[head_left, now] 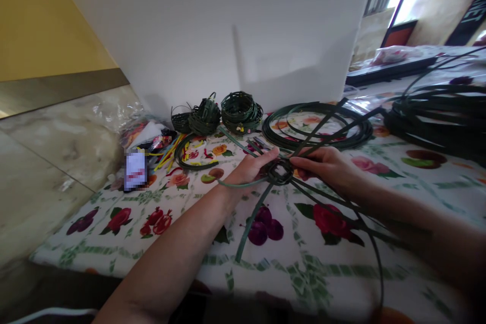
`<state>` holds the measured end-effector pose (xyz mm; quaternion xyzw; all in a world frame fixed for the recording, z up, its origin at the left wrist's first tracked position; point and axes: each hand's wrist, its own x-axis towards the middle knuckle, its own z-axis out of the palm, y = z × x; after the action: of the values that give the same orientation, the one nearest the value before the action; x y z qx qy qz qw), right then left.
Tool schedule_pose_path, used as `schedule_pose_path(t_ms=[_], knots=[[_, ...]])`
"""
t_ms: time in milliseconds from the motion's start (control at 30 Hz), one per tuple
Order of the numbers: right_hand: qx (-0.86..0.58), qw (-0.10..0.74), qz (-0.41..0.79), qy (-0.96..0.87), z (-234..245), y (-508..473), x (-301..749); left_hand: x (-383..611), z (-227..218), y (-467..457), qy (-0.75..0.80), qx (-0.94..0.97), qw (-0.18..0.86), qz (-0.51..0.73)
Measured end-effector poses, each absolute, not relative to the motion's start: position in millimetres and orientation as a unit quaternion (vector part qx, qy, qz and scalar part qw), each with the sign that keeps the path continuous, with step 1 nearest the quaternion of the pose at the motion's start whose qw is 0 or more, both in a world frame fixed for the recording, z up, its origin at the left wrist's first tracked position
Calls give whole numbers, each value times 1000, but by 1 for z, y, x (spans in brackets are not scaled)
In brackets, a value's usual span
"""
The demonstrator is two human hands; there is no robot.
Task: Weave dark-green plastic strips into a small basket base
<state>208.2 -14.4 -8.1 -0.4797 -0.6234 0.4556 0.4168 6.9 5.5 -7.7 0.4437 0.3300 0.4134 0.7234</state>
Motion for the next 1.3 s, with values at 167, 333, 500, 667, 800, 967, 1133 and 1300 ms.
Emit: schedule_pose_path(t_ms=[167,333,500,667,800,967,1133,1300], knots=[[-455,391,454,-659,-15,-12,210,9,-20,6,315,481,727,375],[-475,387,486,-623,-23,-6,214,13,-25,6,322,529,669,412],[-496,399,471,-610,-23,-4,216,15,-26,8,326,533,639,449],[-503,379,439,-640,-13,-7,216,12,-24,7,337,547,633,433],[-494,370,443,-650,-10,-7,217,6,-14,4,328,614,587,414],[-474,375,459,-651,-12,-7,219,3,-3,2,327,658,552,395],[-472,370,466,-650,-15,-9,217,3,-2,2,341,653,551,391],[-470,380,528,-597,-1,-12,221,3,-5,4,355,603,567,435]])
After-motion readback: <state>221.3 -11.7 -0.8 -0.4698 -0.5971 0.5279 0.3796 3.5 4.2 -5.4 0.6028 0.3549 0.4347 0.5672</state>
